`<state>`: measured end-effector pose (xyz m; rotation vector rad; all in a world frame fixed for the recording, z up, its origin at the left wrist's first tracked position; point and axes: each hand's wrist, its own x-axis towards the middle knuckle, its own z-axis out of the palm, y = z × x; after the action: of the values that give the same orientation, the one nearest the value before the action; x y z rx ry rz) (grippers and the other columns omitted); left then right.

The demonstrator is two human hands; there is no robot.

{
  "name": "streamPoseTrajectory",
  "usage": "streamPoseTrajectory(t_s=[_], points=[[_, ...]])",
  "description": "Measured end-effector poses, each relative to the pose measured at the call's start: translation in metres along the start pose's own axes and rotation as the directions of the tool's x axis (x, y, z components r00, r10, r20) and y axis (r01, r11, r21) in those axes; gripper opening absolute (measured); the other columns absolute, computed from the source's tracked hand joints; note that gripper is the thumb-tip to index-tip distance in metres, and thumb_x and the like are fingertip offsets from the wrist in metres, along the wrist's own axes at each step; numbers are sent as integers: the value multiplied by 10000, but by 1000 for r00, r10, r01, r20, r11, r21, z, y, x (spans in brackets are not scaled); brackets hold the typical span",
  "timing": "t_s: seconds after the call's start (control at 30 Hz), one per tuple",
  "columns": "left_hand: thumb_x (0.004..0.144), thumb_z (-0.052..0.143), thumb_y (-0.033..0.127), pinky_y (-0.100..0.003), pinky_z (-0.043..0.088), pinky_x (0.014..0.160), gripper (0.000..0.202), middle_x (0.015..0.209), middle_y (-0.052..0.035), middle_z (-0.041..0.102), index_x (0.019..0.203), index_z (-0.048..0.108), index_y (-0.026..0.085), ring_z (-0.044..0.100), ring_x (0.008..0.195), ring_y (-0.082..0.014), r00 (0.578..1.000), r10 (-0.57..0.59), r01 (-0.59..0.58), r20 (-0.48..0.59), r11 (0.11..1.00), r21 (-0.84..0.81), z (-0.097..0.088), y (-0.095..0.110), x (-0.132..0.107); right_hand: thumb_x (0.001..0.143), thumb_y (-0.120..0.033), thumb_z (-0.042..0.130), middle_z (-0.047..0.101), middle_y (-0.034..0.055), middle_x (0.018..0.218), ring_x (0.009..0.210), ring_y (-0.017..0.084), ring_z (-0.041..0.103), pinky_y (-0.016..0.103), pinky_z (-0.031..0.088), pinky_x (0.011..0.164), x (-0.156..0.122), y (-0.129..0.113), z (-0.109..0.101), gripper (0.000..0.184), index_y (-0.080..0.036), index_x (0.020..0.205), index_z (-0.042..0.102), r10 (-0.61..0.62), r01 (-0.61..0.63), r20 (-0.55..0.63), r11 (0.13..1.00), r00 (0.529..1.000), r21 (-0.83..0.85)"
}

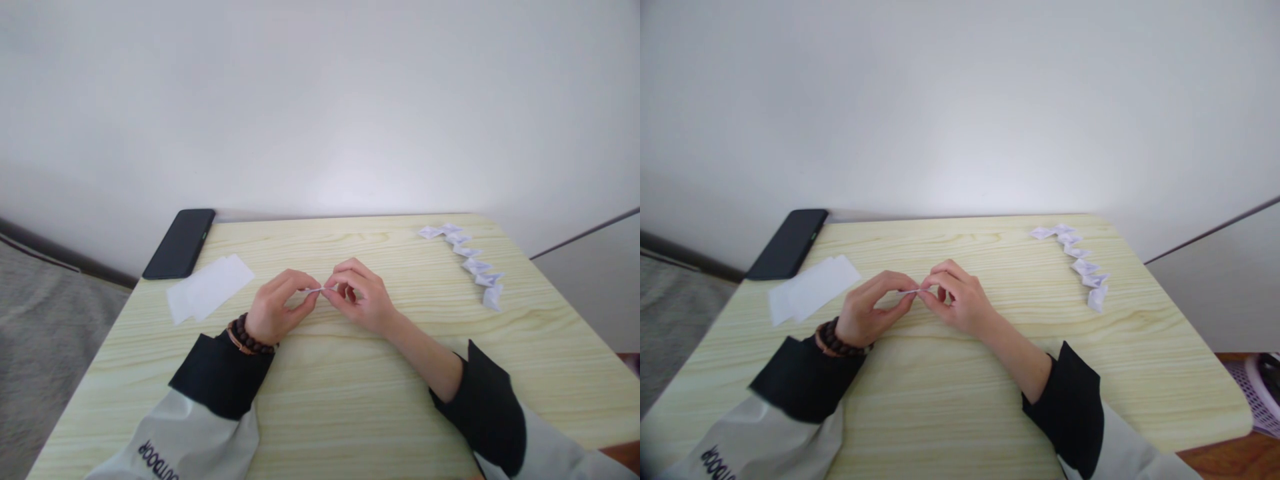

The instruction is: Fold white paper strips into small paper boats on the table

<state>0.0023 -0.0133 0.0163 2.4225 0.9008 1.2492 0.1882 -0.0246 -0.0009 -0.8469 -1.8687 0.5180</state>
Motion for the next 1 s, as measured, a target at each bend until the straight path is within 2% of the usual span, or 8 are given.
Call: streamPoseTrajectory(t_s=[0.17, 0.33, 0.43, 0.6, 0.7, 0.8, 1.0], points=[[777, 606, 85, -274, 540, 723, 121, 807, -60, 697, 865, 644, 158, 643, 772, -147, 996, 88, -89, -24, 996, -12, 1, -1, 1, 836, -202, 588, 567, 28, 881, 572, 54, 515, 183, 441, 482, 0, 0, 0, 42, -189, 871, 608, -39, 40, 7, 998, 999, -49], [781, 596, 88, -267, 534, 695, 108, 773, -44, 693, 842, 645, 163, 637, 733, -140, 997, 77, -76, -31, 996, 40, 1, 0, 1, 865, -216, 549, 577, 38, 890, 561, 57, 501, 198, 451, 513, 1, -2, 0, 66, -185, 877, 605, -23, 28, 53, 995, 998, -96], [792, 586, 103, -260, 529, 700, 89, 774, -43, 692, 833, 643, 159, 642, 734, -140, 999, 27, -26, -23, 999, 38, 1, 1, 1, 865, -234, 553, 578, 38, 885, 572, 61, 512, 194, 457, 510, 2, -2, 0, 77, -183, 866, 611, 16, -13, 43, 998, 999, -66], [801, 586, 203, -229, 522, 669, 98, 779, -26, 694, 877, 629, 159, 647, 702, -133, 989, -140, 139, 35, 989, 42, 2, -1, -3, 855, -275, 588, 602, 27, 818, 579, 66, 546, 174, 468, 492, 3, -1, 0, 109, -184, 833, 644, 89, -89, -13, 996, 996, 32], [820, 572, 228, -208, 506, 631, 92, 740, -17, 689, 844, 632, 163, 638, 660, -119, 985, -164, 162, 52, 986, 44, 2, -2, -4, 838, -292, 614, 624, 22, 788, 551, 65, 552, 170, 458, 472, 4, 0, 0, 116, -181, 831, 648, 122, -120, -34, 991, 992, 55], [822, 580, 219, -205, 508, 638, 83, 740, -20, 694, 820, 640, 162, 643, 668, -121, 986, -166, 165, 14, 986, 25, 2, -2, -2, 838, -306, 609, 637, 5, 724, 510, 64, 538, 176, 445, 466, 4, -1, 0, 125, -185, 831, 639, 153, -152, -39, 988, 987, 41], [793, 625, 269, -222, 533, 646, 106, 728, -19, 715, 782, 666, 171, 661, 659, -139, 971, -238, 238, 8, 971, -12, 1, -3, 0, 856, -265, 581, 640, 4, 653, 514, 78, 524, 197, 416, 489, 5, -5, -2, 140, -178, 766, 644, 122, -122, -29, 992, 992, -21]])
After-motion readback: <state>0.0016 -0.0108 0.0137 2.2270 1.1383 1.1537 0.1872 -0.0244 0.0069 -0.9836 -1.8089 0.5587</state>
